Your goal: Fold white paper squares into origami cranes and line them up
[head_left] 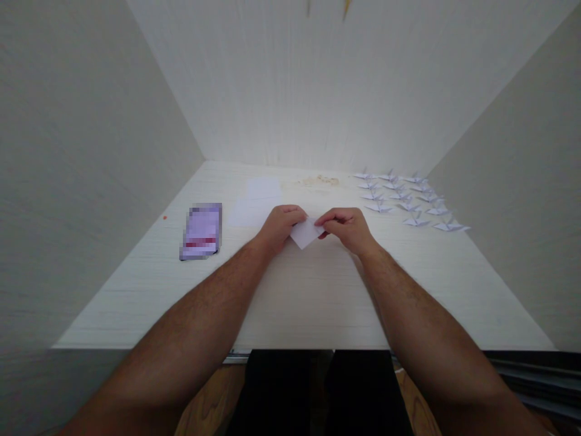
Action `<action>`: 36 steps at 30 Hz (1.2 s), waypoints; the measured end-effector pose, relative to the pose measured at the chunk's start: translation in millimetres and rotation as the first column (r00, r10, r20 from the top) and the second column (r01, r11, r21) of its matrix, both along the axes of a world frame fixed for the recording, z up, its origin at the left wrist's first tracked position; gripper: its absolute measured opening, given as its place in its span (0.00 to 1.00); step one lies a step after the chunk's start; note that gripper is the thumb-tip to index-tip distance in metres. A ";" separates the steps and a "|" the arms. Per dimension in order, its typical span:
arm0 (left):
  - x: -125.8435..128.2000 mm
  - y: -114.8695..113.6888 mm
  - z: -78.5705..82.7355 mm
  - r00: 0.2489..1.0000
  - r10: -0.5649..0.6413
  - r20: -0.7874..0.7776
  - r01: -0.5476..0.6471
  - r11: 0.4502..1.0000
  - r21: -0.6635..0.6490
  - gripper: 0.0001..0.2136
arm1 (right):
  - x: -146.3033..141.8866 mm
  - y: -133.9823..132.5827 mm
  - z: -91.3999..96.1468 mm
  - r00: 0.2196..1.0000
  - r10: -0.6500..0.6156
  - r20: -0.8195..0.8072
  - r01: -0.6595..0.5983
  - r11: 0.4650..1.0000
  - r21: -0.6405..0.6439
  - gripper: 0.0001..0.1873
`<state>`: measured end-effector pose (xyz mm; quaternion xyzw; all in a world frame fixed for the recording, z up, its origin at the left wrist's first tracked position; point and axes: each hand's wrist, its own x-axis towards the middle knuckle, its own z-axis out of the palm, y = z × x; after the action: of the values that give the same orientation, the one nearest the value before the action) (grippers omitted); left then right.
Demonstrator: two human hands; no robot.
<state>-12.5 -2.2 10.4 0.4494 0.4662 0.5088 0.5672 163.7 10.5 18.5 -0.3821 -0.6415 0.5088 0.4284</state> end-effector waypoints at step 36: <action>-0.1 -3.2 2.0 0.903 0.038 -0.429 0.078 0.965 0.250 0.11 | -2.4 2.1 -5.3 0.979 -0.118 0.167 0.100 0.989 0.113 0.07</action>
<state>-12.5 -5.4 12.4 0.6260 0.5039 0.4481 0.3917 161.3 12.6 13.2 -0.4364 -0.6802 0.4153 0.4177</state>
